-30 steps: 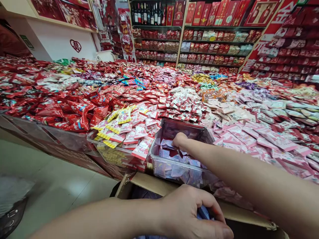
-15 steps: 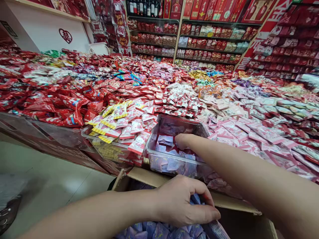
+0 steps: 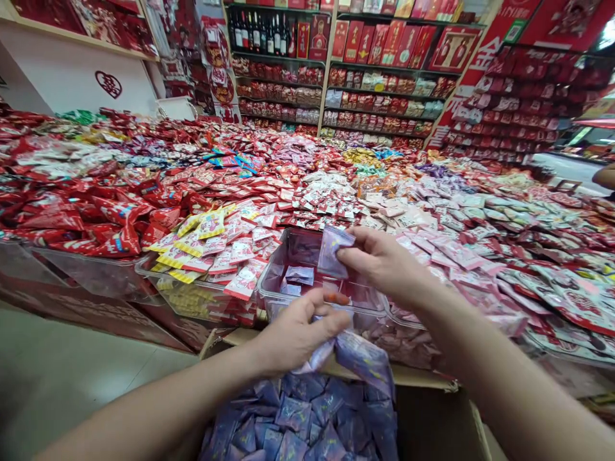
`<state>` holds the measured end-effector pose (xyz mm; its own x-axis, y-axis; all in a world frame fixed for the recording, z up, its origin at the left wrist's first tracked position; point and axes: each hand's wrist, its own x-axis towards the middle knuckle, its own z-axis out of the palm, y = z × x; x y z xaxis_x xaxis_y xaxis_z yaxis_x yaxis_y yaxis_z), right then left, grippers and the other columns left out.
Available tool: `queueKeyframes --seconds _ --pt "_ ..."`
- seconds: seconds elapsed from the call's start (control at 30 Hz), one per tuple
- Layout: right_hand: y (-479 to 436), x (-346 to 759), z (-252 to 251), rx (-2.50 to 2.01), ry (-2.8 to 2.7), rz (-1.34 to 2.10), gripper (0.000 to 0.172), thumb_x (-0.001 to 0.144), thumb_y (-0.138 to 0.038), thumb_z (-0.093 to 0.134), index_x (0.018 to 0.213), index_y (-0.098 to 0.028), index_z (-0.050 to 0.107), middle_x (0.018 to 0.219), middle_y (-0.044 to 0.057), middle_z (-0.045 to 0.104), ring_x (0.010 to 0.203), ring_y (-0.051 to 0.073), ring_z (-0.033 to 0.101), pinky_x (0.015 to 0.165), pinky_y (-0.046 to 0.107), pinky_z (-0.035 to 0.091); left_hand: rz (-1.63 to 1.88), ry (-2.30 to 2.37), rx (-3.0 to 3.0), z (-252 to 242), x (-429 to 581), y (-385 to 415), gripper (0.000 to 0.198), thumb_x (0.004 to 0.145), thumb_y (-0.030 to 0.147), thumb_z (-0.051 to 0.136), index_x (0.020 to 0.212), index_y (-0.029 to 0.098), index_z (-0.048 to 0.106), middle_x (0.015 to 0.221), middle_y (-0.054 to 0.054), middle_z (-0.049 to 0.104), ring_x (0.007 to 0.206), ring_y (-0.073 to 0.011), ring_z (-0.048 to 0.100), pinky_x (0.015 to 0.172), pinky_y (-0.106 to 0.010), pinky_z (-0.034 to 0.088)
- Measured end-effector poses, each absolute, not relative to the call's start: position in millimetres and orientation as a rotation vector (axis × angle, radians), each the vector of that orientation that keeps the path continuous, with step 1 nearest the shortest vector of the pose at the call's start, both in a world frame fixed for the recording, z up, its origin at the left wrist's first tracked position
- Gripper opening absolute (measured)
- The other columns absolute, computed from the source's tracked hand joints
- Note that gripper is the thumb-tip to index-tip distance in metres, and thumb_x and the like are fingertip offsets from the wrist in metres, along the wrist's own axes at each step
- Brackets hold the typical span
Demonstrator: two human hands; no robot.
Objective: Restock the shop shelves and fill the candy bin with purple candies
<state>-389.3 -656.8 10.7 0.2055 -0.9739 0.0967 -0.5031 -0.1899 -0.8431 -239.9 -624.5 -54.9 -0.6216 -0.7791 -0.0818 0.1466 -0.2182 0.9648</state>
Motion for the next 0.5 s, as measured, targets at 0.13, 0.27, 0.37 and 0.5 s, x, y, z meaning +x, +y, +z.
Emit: queueKeyframes --seconds 0.13,0.27,0.37,0.5 --pt "-617 -393 -12 -1.366 1.160 -1.208 0.012 0.074 -0.029 0.060 0.080 -0.019 0.056 0.068 -0.002 0.058 0.060 0.010 0.052 0.057 0.021 0.043 -1.852 -1.260 0.616 -53 -244 -627 0.043 0.068 0.052 0.065 0.084 0.013 0.057 0.070 0.002 0.052 0.062 -0.0076 0.044 0.062 -0.020 0.036" --pt "-603 -395 -30 -1.242 1.104 -1.260 0.019 0.076 -0.033 0.063 0.090 -0.020 0.058 0.075 -0.001 0.061 0.068 0.011 0.056 0.061 0.022 0.044 -1.802 -1.341 0.573 -58 -244 -630 0.031 0.077 0.044 0.061 0.084 0.014 0.064 0.076 -0.001 0.058 0.074 -0.0106 0.049 0.071 -0.022 0.038" --pt "-600 -395 -35 -1.159 1.069 -1.322 0.017 0.076 -0.033 0.064 0.087 -0.021 0.059 0.071 -0.002 0.061 0.064 0.010 0.055 0.060 0.021 0.044 -1.813 -1.370 0.567 -61 -242 -632 0.028 0.080 0.040 0.059 0.089 0.015 0.066 0.081 -0.002 0.060 0.078 -0.0122 0.051 0.075 -0.024 0.039" --pt "-597 -388 -32 -0.945 0.965 -1.350 0.016 0.073 -0.030 0.067 0.081 -0.019 0.059 0.068 -0.001 0.061 0.060 0.010 0.056 0.060 0.023 0.046 -1.766 -1.405 0.579 -60 -243 -630 0.026 0.080 0.039 0.059 0.087 0.014 0.066 0.078 -0.002 0.059 0.073 -0.0106 0.049 0.073 -0.023 0.039"
